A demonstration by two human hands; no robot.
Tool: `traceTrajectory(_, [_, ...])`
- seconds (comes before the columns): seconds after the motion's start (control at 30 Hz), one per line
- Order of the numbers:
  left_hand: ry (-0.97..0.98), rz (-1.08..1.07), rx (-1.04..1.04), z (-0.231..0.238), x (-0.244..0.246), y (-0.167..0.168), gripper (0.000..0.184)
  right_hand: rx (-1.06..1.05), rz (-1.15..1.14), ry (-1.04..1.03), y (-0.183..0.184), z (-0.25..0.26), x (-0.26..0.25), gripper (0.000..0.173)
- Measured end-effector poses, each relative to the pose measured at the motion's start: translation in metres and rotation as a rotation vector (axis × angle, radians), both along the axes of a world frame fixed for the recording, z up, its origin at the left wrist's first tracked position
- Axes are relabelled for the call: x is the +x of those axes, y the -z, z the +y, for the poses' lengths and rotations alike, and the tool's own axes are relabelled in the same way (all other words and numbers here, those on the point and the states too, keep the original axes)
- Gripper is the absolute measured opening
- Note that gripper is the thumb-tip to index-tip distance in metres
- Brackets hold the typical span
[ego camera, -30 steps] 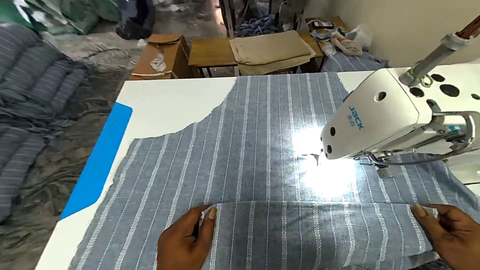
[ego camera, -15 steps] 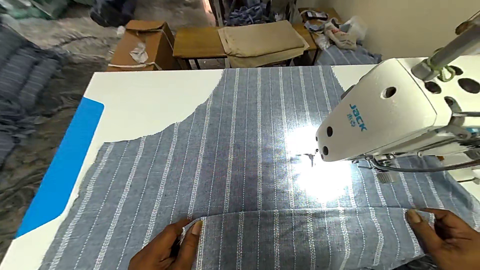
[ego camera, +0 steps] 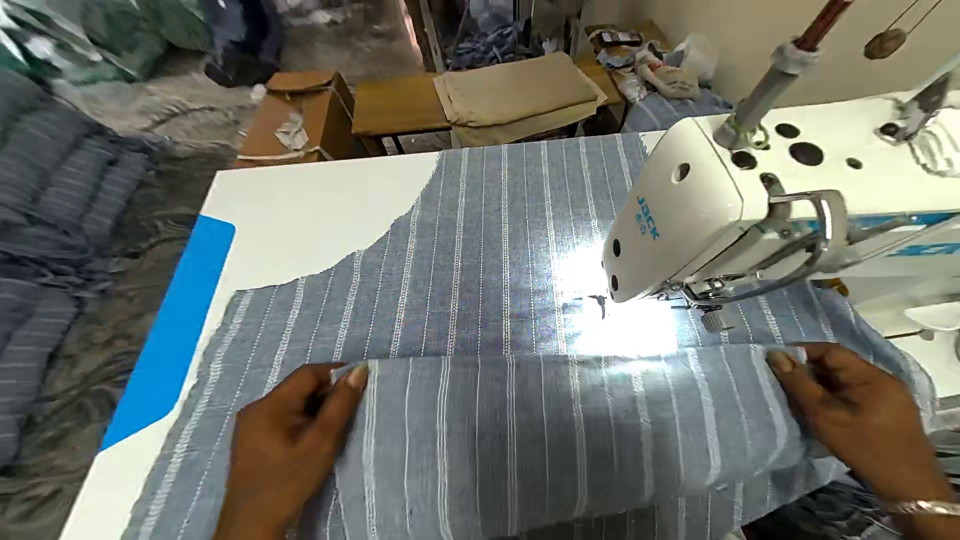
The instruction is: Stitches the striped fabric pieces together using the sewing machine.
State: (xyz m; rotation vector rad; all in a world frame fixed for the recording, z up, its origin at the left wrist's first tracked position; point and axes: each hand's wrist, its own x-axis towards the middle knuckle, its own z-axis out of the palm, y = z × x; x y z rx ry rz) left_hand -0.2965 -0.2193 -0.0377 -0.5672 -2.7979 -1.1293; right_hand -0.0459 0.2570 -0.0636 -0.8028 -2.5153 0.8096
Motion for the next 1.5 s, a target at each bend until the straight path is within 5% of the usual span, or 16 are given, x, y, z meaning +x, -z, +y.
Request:
traceTrajectory(0.2, [-0.037,0.068,-0.158,0.011,-0.019,0.037,0.045,0.136,-0.022,0.085,0.024,0.003,-0.016,0.037])
traceTrajectory(1.5, [-0.098,0.059,-0.041,-0.001,0.002,0.042,0.039,0.227,0.054,0.104,0.037,-0.006,-0.005,0.045])
